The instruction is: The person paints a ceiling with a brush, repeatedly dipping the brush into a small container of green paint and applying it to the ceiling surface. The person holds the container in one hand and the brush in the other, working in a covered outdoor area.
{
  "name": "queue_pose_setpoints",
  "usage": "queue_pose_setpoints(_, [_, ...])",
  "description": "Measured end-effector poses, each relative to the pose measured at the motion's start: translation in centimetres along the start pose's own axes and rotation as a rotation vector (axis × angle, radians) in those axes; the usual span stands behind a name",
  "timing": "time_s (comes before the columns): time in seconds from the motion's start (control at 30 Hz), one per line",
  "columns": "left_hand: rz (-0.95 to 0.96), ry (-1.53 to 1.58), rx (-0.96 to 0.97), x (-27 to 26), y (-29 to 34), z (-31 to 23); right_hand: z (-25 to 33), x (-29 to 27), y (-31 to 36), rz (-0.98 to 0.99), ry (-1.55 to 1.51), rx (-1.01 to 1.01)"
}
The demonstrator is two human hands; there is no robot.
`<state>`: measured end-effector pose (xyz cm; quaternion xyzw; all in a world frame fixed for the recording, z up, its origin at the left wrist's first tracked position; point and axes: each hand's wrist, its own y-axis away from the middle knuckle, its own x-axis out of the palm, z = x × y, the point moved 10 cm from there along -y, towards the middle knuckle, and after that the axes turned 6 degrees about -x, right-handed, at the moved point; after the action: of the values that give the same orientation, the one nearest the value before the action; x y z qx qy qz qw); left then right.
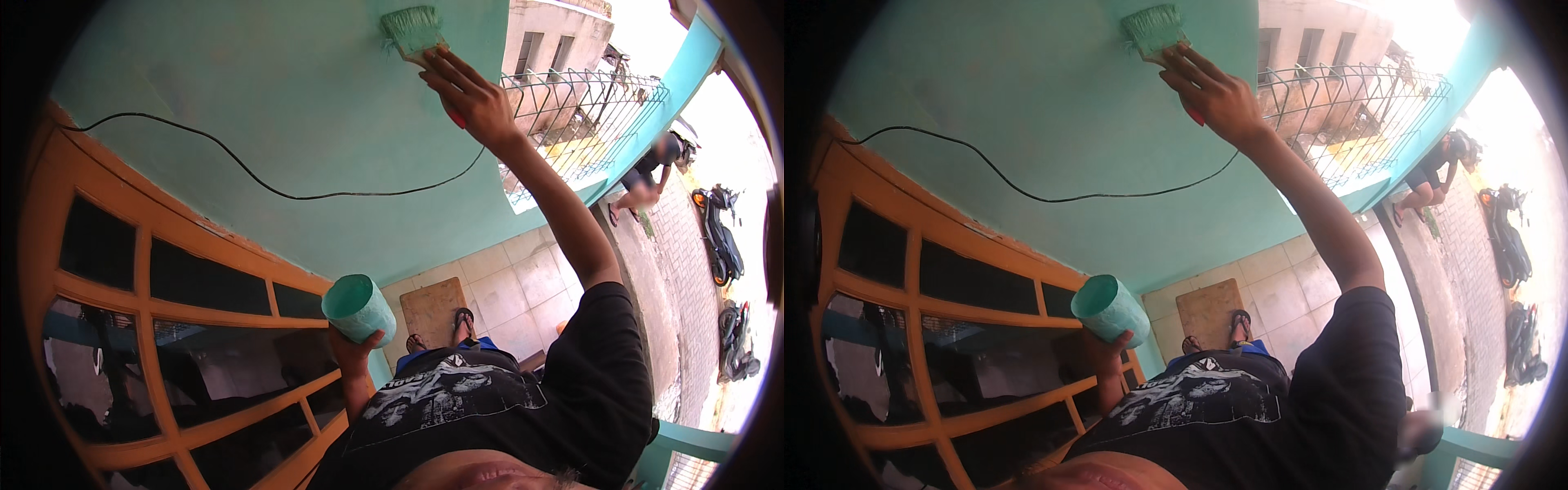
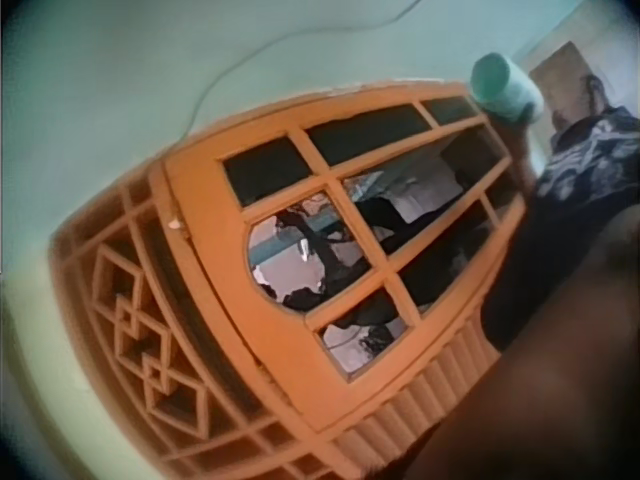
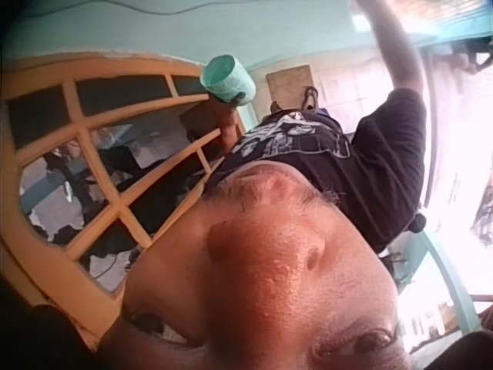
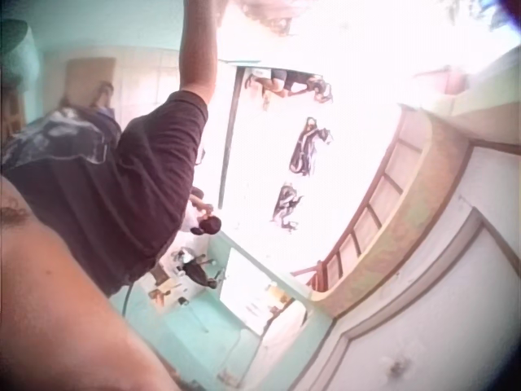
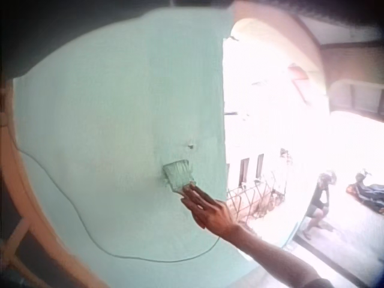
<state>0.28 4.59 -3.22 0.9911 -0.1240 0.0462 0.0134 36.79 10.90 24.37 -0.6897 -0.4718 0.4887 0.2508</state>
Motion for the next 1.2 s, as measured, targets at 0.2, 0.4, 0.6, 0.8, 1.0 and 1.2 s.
queue_pose_setpoints(0.2, [0.020, 0.073, -0.022, 1.4, -0.1, 0.1, 3.6, 3.2, 5.9, 0.296, -0.169, 0.036])
queue_pose_setpoints(0.4, [0.046, 0.029, -0.045, 1.4, -0.1, 0.1, 1.4, -3.8, 0.3, -0.045, -0.051, 0.001])
queue_pose_setpoints(0.6, [0.025, 0.035, -0.023, 1.1, -0.3, 0.5, 1.1, 1.4, 1.7, -0.016, -0.050, 0.073])
queue_pose_setpoints(0.8, [0.013, 0.033, -0.048, 1.7, 0.0, -0.1, 4.1, 3.5, 6.5, 0.261, -0.185, 0.103])
queue_pose_setpoints(1.0, [-0.006, 0.007, -0.015, 1.3, 0.1, -0.6, 3.0, -1.8, 1.5, 0.096, -0.021, 0.030])
queue_pose_setpoints(1.2, [0.019, 0.006, -0.025, 1.3, 0.1, -0.7, 0.8, 0.8, -0.1, -0.020, -0.001, 0.062])
